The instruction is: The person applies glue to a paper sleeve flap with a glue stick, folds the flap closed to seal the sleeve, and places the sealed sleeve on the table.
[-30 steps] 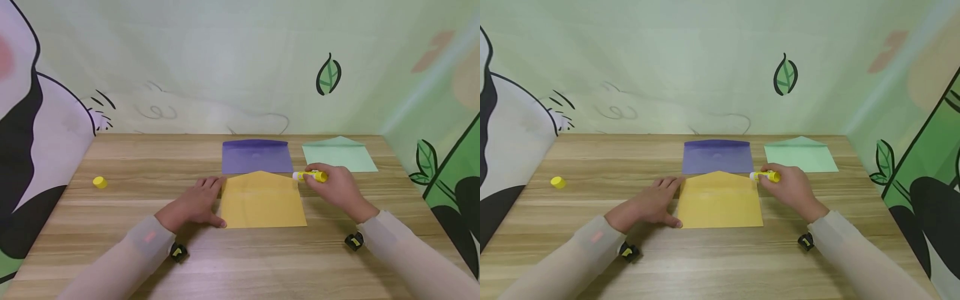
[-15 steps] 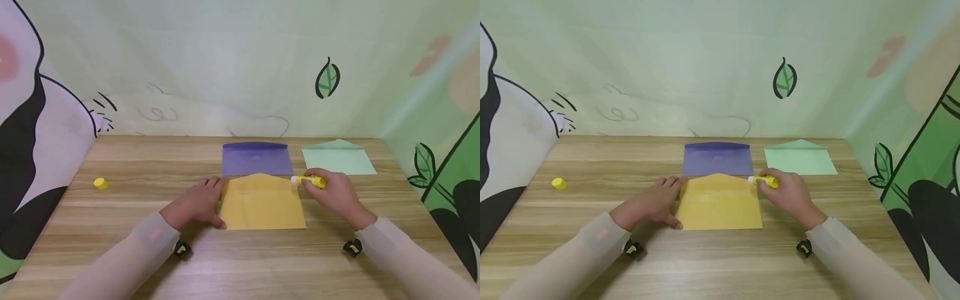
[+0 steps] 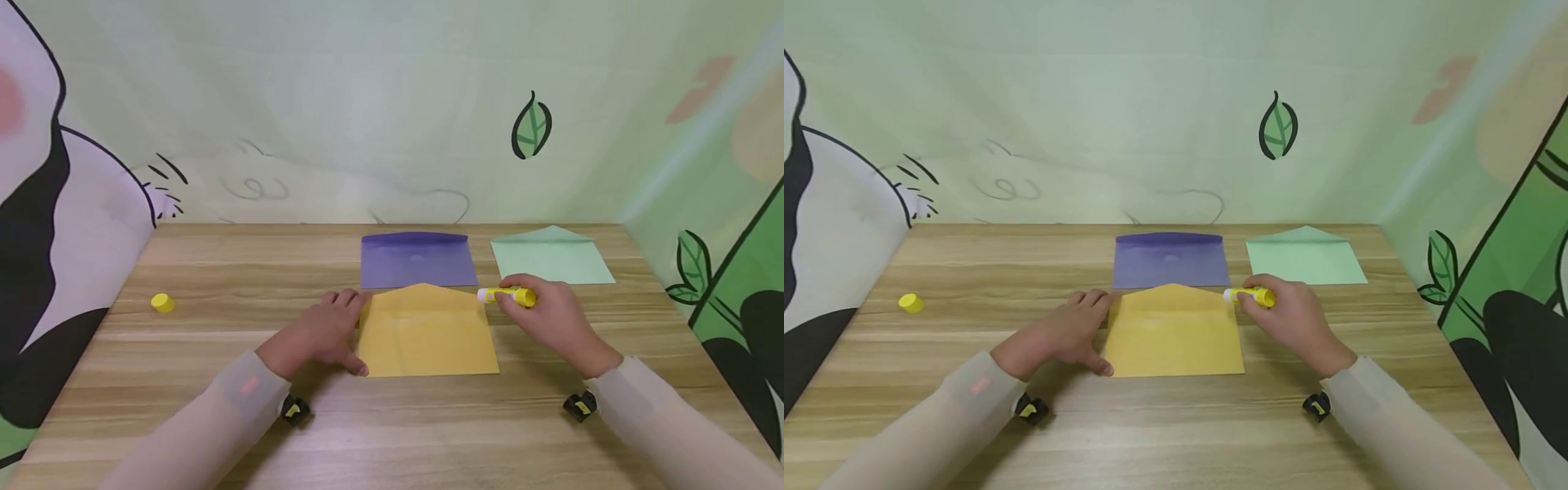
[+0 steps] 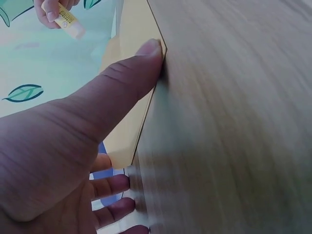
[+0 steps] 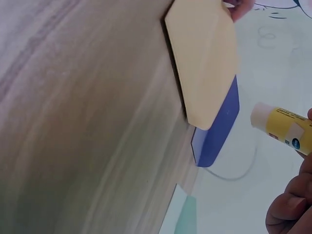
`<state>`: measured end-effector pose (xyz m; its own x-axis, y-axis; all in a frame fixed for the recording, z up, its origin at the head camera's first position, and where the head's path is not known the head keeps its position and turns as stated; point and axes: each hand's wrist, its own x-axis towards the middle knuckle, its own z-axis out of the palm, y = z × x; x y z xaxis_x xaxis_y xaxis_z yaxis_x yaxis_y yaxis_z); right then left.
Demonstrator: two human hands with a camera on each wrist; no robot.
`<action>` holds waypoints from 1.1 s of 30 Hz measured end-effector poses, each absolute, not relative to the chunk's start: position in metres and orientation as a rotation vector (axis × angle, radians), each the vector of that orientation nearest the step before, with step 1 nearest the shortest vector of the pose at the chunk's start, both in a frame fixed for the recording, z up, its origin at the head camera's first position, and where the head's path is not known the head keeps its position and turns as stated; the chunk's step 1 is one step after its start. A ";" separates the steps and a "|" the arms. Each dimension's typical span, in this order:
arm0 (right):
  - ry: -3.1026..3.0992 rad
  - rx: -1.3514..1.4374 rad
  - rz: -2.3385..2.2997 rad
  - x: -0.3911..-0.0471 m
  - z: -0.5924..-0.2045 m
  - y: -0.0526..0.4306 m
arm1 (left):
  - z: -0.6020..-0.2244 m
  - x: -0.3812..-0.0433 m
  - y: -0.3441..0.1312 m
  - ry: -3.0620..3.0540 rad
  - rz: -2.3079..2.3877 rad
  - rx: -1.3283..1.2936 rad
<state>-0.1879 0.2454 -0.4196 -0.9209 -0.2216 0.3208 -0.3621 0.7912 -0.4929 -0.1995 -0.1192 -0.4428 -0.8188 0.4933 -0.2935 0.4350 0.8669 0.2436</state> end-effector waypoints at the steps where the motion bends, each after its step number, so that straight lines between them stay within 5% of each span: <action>1: -2.738 0.448 0.822 -0.188 -0.419 0.246 | -0.443 -0.199 -0.120 2.696 0.239 0.701; 33: -2.724 0.457 0.772 -0.182 -0.420 0.254 | -0.449 -0.169 -0.124 2.773 0.160 0.970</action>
<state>-0.1817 0.2544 -0.4202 -0.9129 -0.2246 0.3409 -0.3700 0.8079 -0.4586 -0.1693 -0.1237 -0.4494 -0.7647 0.6264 -0.1513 0.6048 0.7787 0.1671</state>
